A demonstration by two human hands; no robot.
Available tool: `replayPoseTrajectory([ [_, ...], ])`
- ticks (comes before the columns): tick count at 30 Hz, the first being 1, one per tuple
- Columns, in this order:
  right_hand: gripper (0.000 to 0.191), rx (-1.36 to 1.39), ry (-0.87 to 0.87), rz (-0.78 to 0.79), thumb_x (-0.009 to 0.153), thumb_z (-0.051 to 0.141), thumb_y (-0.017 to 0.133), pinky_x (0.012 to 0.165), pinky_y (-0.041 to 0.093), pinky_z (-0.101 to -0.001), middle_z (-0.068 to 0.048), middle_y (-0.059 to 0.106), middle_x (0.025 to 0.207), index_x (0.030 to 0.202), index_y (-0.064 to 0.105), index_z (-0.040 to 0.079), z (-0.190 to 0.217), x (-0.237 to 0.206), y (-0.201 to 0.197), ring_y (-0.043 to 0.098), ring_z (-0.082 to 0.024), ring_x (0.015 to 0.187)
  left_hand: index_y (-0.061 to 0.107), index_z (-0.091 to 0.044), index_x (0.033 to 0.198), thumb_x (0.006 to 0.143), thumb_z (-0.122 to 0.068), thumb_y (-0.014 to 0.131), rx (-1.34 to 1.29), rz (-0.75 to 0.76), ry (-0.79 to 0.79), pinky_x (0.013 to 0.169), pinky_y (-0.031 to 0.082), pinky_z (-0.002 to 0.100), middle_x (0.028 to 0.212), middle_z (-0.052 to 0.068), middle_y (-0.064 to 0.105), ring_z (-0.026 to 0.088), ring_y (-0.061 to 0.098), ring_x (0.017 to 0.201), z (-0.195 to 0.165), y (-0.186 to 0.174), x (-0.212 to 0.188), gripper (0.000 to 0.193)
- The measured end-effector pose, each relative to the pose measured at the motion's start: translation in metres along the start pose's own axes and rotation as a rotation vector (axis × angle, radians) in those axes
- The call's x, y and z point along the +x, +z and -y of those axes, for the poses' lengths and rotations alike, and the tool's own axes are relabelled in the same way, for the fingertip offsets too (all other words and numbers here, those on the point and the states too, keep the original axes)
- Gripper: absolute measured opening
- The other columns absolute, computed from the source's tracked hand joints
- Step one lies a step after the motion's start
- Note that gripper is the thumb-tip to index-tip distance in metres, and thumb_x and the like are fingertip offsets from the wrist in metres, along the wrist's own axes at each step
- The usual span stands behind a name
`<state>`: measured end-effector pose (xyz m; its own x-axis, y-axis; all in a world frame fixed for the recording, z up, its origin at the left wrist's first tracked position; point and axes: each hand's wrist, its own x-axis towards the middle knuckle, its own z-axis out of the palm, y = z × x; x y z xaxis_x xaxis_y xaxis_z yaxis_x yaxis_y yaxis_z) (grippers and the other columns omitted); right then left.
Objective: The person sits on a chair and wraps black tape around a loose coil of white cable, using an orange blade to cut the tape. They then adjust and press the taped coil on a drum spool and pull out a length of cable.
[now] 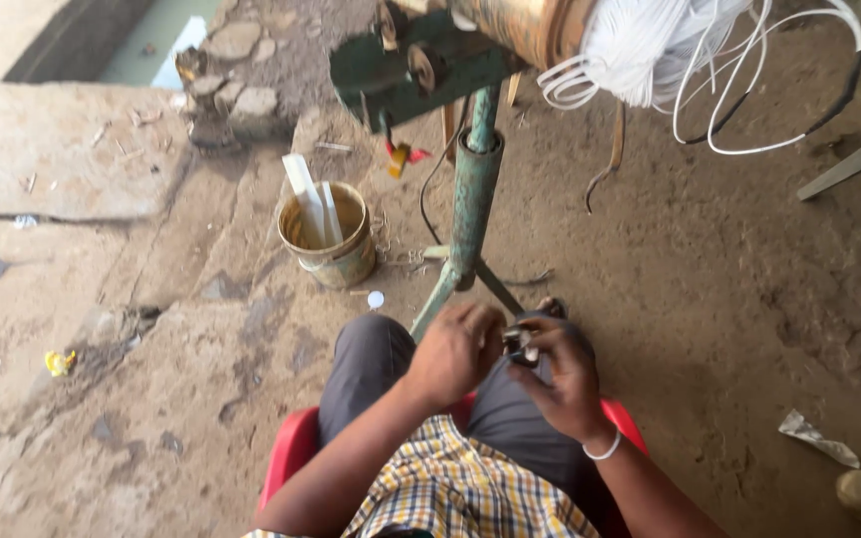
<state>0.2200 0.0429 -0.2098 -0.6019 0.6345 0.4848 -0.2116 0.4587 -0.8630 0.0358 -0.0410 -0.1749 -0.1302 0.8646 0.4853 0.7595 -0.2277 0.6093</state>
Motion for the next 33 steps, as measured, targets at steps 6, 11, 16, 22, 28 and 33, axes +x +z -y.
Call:
replayPoseTrajectory([
  [6,0.072,-0.053,-0.139,-0.286,0.096,0.036,0.082,0.097,0.051,-0.0246,-0.001,0.061,0.125,0.151,0.05,0.003,0.038,0.072,-0.1,0.059,-0.009,0.108,0.05,-0.01,0.152,0.1,-0.031,0.068,0.695,-0.482,0.207,0.119,0.022,0.063,0.156,0.024,0.043,0.046,0.029,0.148,0.015,-0.086,0.109,0.059],
  [11,0.074,0.067,-0.353,-0.43,0.093,0.059,0.083,0.103,0.05,-0.0315,0.0,0.058,0.146,0.142,0.053,0.013,0.061,0.135,-0.161,0.056,-0.015,0.124,0.045,-0.01,0.152,0.1,-0.021,0.064,0.561,-0.425,0.054,0.125,0.015,0.064,0.154,0.022,0.044,0.045,0.026,0.154,0.009,-0.106,0.153,0.056],
  [16,0.073,0.43,-0.153,-0.378,0.094,0.072,0.071,0.097,0.048,-0.0349,-0.003,0.059,0.145,0.141,0.056,0.019,0.088,0.159,-0.167,0.055,-0.018,0.117,0.047,-0.011,0.145,0.101,-0.019,0.062,0.51,-0.376,0.035,0.124,0.019,0.063,0.15,0.018,0.049,0.043,0.033,0.152,0.001,-0.107,0.151,0.047],
  [22,0.071,0.575,-0.149,-0.346,0.093,0.074,0.055,0.091,0.047,-0.0344,-0.005,0.061,0.133,0.129,0.058,0.013,0.075,0.144,-0.169,0.058,-0.018,0.108,0.048,-0.015,0.143,0.101,-0.025,0.065,0.57,-0.399,0.016,0.116,0.026,0.062,0.147,0.024,0.047,0.045,0.036,0.145,0.015,-0.13,0.155,0.046],
  [28,0.081,0.244,-0.313,-0.249,0.091,0.081,0.059,0.085,0.05,-0.0335,-0.008,0.068,0.123,0.126,0.058,0.008,0.068,0.134,-0.139,0.062,-0.018,0.099,0.053,-0.011,0.146,0.1,-0.025,0.072,0.396,-0.533,0.195,0.119,0.036,0.054,0.151,0.022,0.05,0.041,0.044,0.145,0.003,-0.148,0.142,0.052],
  [33,0.087,-0.691,-0.596,0.022,0.082,0.072,0.069,0.108,0.051,-0.0461,-0.02,0.061,0.138,0.131,0.052,0.002,0.084,0.142,-0.084,0.064,-0.03,0.123,0.054,-0.007,0.143,0.093,-0.032,0.077,0.039,-0.156,0.47,0.115,0.039,0.05,0.142,0.018,0.06,0.036,0.054,0.136,-0.056,-0.141,0.115,0.061],
])
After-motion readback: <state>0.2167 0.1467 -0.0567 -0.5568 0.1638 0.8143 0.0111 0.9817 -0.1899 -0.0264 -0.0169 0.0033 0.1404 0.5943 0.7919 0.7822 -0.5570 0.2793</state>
